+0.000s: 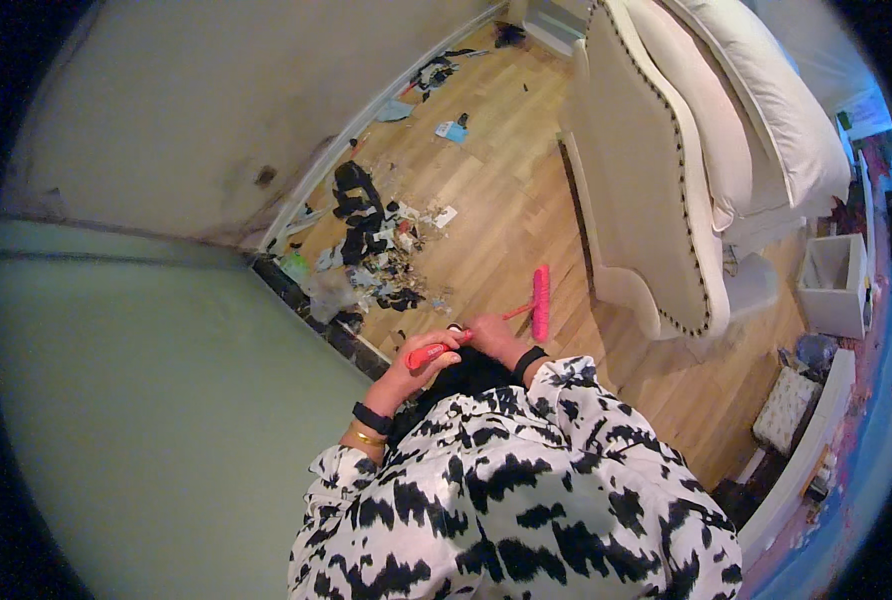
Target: The person sweeps debris on a wooden floor using a pink broom, gathering scattered paper and fabric scraps into a pile. The person moves around the room to collect the debris from different areas.
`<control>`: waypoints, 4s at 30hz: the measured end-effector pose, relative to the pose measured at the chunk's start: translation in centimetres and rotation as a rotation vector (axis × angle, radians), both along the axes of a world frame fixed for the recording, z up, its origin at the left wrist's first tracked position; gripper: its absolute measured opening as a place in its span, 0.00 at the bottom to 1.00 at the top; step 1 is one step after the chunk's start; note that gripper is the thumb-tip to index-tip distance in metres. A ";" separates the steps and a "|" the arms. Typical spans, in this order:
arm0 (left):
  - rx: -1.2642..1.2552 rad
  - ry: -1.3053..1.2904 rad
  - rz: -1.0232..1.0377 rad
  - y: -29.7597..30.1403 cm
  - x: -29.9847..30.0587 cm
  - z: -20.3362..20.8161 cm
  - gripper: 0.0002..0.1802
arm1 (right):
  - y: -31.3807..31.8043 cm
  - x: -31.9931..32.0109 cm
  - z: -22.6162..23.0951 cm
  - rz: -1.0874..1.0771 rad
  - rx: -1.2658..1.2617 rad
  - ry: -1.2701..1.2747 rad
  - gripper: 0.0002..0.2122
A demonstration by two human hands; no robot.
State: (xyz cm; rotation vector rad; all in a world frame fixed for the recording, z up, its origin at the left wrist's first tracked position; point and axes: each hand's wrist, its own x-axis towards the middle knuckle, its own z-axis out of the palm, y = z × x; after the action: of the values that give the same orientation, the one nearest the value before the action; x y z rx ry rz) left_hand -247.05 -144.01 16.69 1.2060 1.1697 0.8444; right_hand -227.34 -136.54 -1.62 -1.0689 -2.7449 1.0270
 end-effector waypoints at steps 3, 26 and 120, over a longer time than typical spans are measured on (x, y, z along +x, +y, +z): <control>0.029 0.020 0.112 -0.1 -2.3 2.2 0.08 | -0.6 -3.7 -0.3 -0.087 0.064 0.191 0.09; 0.310 0.292 0.346 5.0 -7.3 11.9 0.11 | 10.1 -14.4 13.6 0.162 0.100 0.271 0.05; 0.187 0.030 -0.464 114.8 -2.5 11.7 0.10 | 106.9 -3.6 14.1 -0.680 0.062 0.151 0.05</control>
State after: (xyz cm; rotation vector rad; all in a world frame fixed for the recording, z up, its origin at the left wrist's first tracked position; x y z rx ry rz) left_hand -249.58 -29.19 28.40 1.5699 0.7955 0.5906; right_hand -230.94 -29.67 12.45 -1.6538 -2.0227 0.8525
